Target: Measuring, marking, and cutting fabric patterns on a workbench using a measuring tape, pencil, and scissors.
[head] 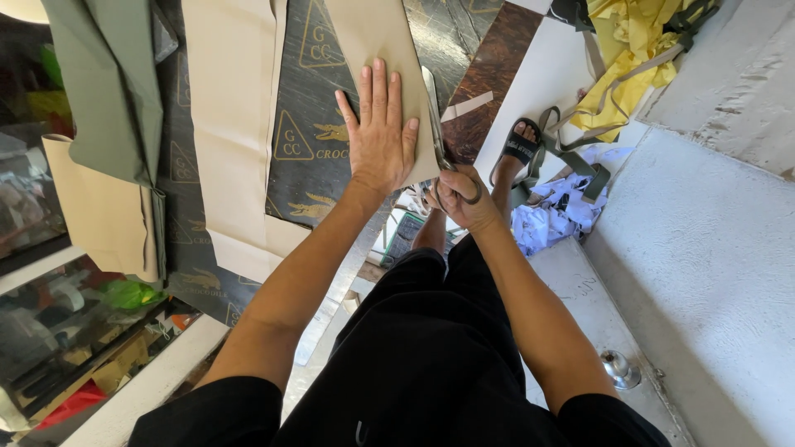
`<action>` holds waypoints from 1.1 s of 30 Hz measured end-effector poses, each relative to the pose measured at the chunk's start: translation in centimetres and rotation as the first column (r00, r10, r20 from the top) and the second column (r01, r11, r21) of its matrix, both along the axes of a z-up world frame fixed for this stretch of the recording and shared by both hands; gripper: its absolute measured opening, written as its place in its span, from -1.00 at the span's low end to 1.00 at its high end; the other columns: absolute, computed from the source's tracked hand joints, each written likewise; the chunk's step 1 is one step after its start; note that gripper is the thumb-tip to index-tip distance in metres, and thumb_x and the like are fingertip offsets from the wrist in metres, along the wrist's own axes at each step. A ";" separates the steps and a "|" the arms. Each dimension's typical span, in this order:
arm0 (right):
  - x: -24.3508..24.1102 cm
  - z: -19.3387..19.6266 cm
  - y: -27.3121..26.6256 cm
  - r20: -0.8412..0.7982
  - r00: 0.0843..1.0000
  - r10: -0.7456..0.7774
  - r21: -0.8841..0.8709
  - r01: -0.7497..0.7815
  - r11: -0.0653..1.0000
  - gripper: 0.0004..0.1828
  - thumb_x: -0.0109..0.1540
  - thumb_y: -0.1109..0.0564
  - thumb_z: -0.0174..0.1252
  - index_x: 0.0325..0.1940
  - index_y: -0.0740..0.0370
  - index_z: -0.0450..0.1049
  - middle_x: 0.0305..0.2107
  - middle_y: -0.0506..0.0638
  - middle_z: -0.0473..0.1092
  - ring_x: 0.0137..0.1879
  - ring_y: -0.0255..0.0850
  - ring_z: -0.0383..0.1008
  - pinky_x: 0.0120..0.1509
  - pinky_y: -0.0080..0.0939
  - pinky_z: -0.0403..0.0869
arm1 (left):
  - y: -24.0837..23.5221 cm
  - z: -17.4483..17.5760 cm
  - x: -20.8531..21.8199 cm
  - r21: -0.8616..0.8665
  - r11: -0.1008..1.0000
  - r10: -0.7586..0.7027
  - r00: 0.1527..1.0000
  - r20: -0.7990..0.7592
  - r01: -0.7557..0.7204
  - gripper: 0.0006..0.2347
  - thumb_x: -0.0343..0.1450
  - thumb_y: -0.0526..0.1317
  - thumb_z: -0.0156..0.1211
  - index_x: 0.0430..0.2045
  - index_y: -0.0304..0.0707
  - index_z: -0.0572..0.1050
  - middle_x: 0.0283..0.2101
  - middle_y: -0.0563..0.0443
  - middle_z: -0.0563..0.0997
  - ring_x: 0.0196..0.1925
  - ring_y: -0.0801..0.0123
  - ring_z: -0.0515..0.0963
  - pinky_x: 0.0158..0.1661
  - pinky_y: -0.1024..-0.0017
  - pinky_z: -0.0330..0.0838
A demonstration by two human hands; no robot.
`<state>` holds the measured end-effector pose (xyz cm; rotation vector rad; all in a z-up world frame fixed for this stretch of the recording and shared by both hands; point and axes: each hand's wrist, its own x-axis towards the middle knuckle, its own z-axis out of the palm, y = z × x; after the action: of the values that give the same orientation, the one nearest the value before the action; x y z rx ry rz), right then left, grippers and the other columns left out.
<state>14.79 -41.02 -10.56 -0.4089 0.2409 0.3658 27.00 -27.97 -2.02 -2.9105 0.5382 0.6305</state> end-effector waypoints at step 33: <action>0.8 -2.0 -0.5 -0.235 0.972 -0.022 -0.235 -0.034 0.971 -0.58 0.24 0.12 0.16 -0.71 0.26 0.38 -0.90 -0.03 0.21 -0.82 -0.31 0.12 -0.63 -0.42 0.18 | -1.1 -0.1 5.0 -0.017 1.000 -0.001 0.997 0.080 0.003 -0.42 0.63 0.06 -0.52 0.55 -0.27 -0.12 0.60 -0.10 -0.22 0.63 0.05 -0.28 0.45 -0.30 -0.48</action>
<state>15.62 -41.57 -12.59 -0.6030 0.5193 0.3933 32.02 -29.04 -2.10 -2.9355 0.5393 0.5089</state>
